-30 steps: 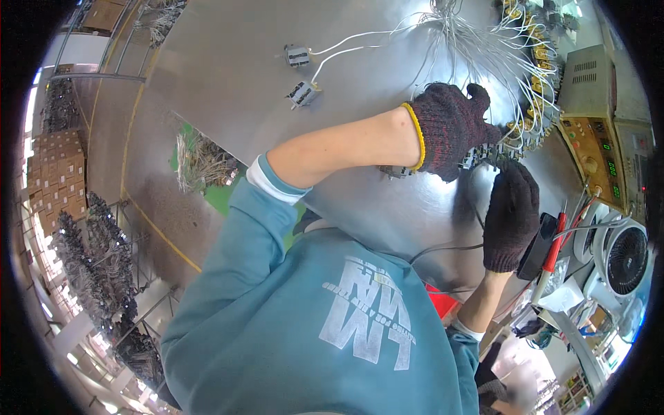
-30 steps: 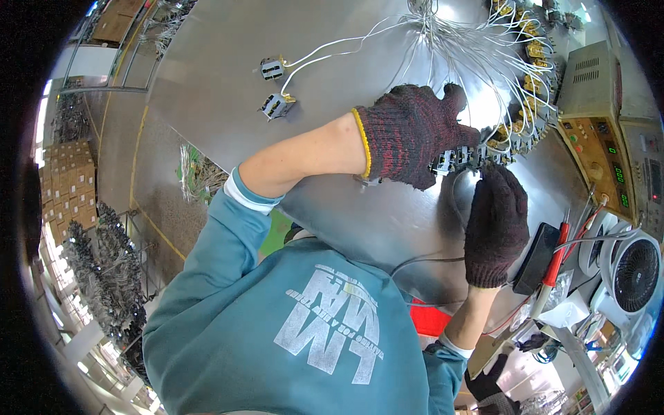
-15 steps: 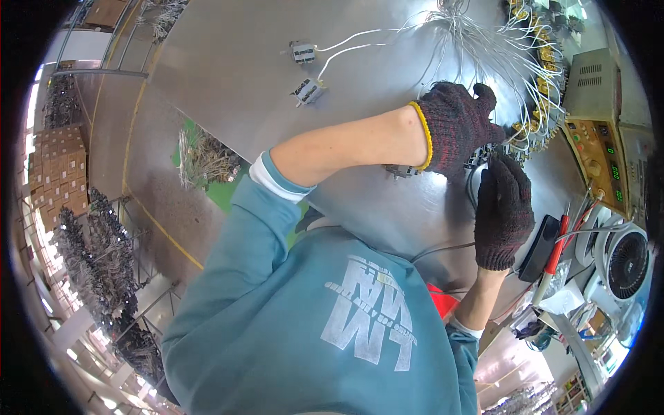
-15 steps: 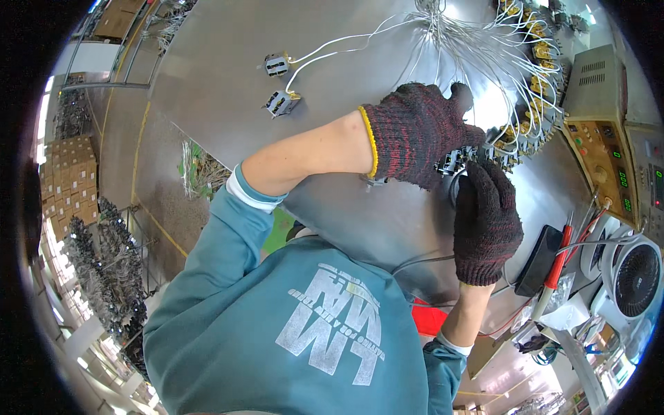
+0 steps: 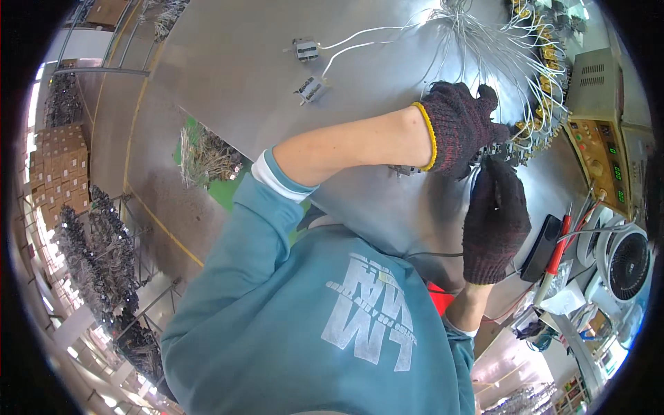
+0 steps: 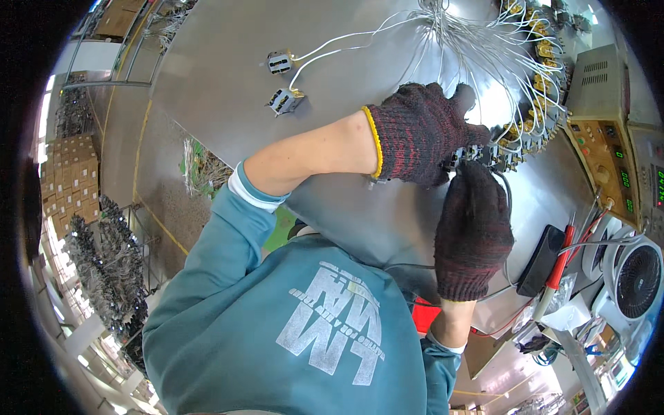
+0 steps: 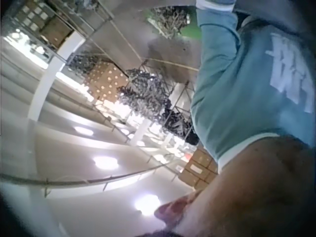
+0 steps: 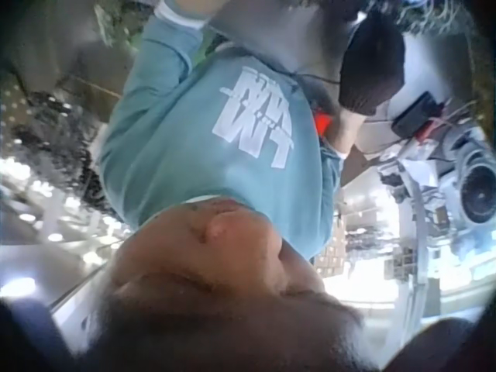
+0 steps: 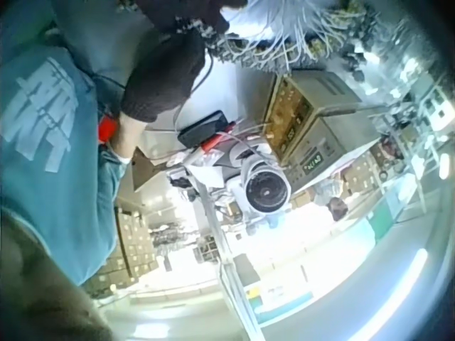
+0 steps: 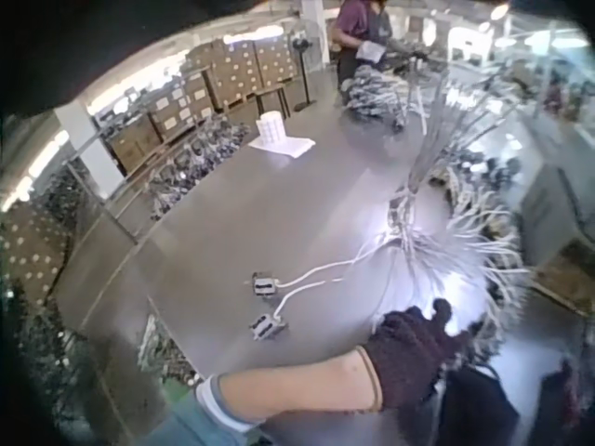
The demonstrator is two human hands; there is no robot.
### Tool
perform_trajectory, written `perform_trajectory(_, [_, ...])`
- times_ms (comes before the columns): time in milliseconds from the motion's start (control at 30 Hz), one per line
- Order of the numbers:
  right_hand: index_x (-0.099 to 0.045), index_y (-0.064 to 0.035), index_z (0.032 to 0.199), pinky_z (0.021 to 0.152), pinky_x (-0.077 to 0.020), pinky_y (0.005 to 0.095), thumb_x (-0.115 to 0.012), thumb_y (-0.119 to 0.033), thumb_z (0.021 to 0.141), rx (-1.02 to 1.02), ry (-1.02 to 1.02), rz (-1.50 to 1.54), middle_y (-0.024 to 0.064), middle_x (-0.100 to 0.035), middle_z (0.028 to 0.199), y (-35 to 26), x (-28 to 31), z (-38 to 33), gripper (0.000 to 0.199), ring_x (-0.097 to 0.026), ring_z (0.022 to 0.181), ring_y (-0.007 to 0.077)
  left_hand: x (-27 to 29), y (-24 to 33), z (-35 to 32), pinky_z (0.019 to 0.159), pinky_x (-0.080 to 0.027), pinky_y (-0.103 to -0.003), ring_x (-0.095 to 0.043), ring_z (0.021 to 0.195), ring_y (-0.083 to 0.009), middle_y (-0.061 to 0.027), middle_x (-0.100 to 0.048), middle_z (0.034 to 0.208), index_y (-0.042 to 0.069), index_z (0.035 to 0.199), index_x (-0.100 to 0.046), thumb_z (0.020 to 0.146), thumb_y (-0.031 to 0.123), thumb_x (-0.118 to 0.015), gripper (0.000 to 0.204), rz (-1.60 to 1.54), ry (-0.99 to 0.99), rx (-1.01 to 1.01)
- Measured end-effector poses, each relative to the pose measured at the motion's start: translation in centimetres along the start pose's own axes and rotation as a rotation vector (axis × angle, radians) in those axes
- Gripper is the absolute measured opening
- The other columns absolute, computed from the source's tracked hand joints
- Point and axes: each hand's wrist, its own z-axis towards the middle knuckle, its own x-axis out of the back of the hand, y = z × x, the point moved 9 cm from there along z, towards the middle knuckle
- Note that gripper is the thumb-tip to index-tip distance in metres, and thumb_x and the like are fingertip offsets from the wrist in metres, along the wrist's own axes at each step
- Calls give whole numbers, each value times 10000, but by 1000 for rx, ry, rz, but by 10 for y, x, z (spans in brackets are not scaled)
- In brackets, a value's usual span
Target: Organizing and inspecting bundles of electronic wire harnesses on a production table.
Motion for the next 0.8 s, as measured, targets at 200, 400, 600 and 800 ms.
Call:
perform_trajectory(200, [-767,-76,1237,885,-609,435,-706,-67,1006,68,-41,-165,185,-772,1150,-18,0,7,240,-765,1015,378,-9,-4,-5,807,-607,-562,-724,1086,-460,-319,-511,1534,295,1550,-602,818,440,-813,775,-72,-135,99])
perform_trajectory(400, [-757,-132,1270,903,-605,457,-715,-97,993,89,-72,-346,147,-768,1213,-27,-9,4,283,-752,1074,361,-6,-1,-7,724,-583,-509,-724,911,-378,-156,-775,1024,195,1504,-598,861,423,-803,713,-60,-35,1])
perform_trajectory(600, [-756,-125,1280,889,-616,438,-683,-108,1031,124,-113,-435,151,-776,1222,-35,-12,3,260,-772,1048,359,13,-13,-16,832,-594,-562,-748,1076,-423,-272,-581,1459,273,1584,-552,828,473,-824,828,-183,-164,127])
perform_trajectory(800, [-744,-146,1306,878,-617,433,-692,-121,1029,102,-92,-471,130,-772,1240,-30,-11,1,283,-772,1057,339,58,-18,-55,807,-570,-560,-740,995,-411,-249,-631,1321,162,1450,-615,823,489,-809,733,-98,121,114])
